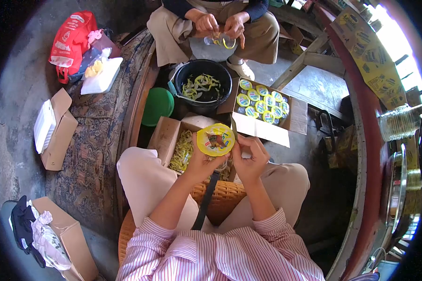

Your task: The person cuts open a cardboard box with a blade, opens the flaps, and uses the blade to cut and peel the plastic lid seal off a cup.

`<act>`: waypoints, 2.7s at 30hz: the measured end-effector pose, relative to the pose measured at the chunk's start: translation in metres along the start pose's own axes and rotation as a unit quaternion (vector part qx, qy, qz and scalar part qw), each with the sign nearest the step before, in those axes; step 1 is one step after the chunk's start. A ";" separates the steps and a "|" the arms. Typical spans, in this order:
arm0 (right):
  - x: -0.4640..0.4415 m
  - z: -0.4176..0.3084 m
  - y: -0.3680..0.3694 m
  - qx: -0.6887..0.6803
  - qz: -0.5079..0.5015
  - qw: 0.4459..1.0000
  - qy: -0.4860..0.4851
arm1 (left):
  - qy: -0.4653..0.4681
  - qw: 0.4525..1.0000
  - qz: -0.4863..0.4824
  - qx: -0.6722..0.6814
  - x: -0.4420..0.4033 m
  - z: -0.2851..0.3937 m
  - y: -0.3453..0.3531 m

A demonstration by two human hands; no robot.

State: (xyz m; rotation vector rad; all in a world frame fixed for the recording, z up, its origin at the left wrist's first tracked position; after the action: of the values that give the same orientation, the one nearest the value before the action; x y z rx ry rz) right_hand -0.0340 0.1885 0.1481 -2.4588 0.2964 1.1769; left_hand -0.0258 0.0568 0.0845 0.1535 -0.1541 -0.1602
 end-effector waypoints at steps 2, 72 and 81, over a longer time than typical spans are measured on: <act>0.001 0.001 -0.002 -0.006 0.004 1.000 0.012 | -0.039 0.999 0.009 0.019 0.000 -0.003 -0.001; -0.006 -0.025 -0.015 0.058 -0.053 0.988 -0.135 | 0.072 0.993 0.026 -0.088 0.015 0.033 -0.013; -0.008 -0.030 -0.010 0.062 -0.038 0.990 -0.122 | 0.126 0.975 0.029 -0.183 0.007 0.026 -0.009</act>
State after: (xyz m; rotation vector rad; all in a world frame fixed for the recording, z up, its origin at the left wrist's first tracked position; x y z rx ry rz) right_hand -0.0143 0.1840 0.1736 -2.1735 0.1958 1.3659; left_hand -0.0243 0.0428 0.1095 -0.1977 0.1248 -0.1069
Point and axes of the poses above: each hand's wrist, its own x-axis away from the middle knuckle, its own y-axis out of the palm, z = x × y, the point moved 5 cm from there along -x, towards the middle knuckle, and after that the axes turned 12 degrees about -y, right-handed, at the moved point
